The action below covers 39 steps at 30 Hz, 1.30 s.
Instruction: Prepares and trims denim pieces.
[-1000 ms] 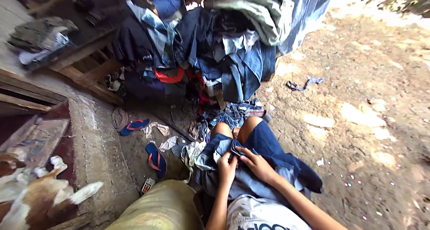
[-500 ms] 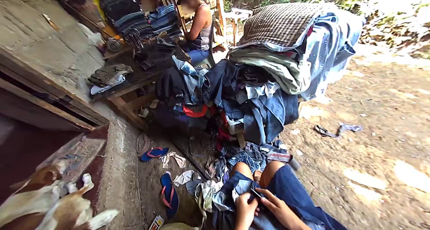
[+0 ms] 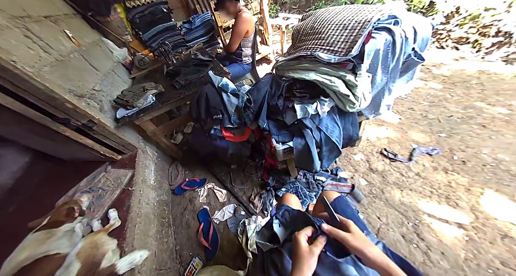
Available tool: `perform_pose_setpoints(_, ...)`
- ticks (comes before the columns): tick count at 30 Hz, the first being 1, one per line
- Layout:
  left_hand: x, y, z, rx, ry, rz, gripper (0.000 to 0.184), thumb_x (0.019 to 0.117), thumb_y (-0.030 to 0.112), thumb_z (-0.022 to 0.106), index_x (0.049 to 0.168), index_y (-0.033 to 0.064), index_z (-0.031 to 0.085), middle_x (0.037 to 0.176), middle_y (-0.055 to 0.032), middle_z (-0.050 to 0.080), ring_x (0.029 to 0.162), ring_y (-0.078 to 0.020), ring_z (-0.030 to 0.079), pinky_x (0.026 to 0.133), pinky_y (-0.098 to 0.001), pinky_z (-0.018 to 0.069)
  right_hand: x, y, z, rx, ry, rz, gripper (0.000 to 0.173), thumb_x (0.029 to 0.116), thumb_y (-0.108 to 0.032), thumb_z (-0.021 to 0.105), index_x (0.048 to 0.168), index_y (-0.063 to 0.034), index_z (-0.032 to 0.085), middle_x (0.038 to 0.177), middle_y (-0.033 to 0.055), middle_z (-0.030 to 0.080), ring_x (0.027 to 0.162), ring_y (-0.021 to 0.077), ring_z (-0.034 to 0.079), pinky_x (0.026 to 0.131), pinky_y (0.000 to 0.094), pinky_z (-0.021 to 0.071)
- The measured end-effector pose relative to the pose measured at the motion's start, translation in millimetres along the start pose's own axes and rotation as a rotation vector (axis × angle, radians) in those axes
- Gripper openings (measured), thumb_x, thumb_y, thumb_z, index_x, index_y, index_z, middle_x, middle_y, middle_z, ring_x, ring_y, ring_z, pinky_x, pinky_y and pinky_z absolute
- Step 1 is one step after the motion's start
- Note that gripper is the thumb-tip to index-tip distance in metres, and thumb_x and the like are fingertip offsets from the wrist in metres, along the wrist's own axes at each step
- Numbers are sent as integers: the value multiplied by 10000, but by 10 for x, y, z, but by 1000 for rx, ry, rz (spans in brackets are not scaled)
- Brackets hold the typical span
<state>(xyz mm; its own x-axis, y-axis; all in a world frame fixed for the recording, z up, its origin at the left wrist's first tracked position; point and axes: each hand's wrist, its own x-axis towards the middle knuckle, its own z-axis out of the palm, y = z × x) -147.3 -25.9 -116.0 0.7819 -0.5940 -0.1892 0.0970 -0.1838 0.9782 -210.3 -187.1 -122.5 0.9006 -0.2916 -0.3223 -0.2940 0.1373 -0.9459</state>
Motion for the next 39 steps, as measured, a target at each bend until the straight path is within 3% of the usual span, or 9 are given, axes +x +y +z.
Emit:
perform_pose_setpoints(4,-103,99,81,-85,44,26,77,913,3,664,928,-66,696,774,-23,684,700,1,633,709,-198,552,19,-185,14,-181,-66,-41,476,846,-409,729,1184,-76,694,819,-25,657,705,55,600,695,307,518)
perform_pose_setpoints(12,-132,11,33,-123,69,-103,70,921,-7,642,946,-60,680,790,-27,675,709,-26,632,708,-228,553,-6,-175,93,-329,-124,-60,467,915,-377,688,1246,-47,671,833,57,665,701,125,587,710,377,499)
perform_pose_setpoints(19,-88,36,-3,-42,11,-134,31,870,-52,653,895,-69,652,771,-40,643,716,-40,609,721,-245,539,-66,-110,140,-395,-61,-96,675,776,-502,790,1262,-51,663,765,49,649,653,161,585,671,422,512)
perform_pose_setpoints(23,-87,38,12,-21,-42,-101,69,896,-25,669,943,-75,683,797,-47,689,730,-26,642,748,-231,558,-85,-127,147,-474,-3,-111,538,859,-435,736,1206,-27,690,768,113,654,672,248,607,674,502,508)
perform_pose_setpoints(26,-84,14,38,-15,-45,-105,60,890,-27,673,928,-73,671,783,-46,679,717,-32,641,739,-234,558,-89,-125,131,-513,-5,-108,537,854,-443,720,1196,-30,694,809,140,670,709,287,630,692,541,511)
perform_pose_setpoints(28,-87,23,56,-30,-38,-116,68,883,-47,669,941,-82,667,800,-60,685,729,-42,648,746,-242,564,-93,-89,116,-474,1,-121,588,847,-502,719,1192,-26,696,797,120,668,684,250,618,680,510,513)
perform_pose_setpoints(31,-76,-1,79,-72,-44,-98,123,914,8,688,1007,-73,682,854,-66,711,761,-51,670,762,-248,575,-88,-35,104,-347,36,-120,545,918,-508,632,1178,-35,702,777,67,670,680,160,618,682,422,521)
perform_pose_setpoints(35,-66,-8,86,-61,-91,-70,137,917,26,680,1007,-77,676,882,-83,703,799,-71,671,791,-273,572,-58,-14,68,-288,58,-30,436,967,-419,611,1172,-44,699,863,81,699,784,166,653,765,434,522)
perform_pose_setpoints(39,-86,-41,65,69,-160,-25,165,914,46,693,1008,-90,689,899,-122,709,829,-96,671,826,-292,559,-7,77,16,-273,-5,81,479,948,-469,642,1180,-53,698,908,113,704,841,218,660,805,485,510)
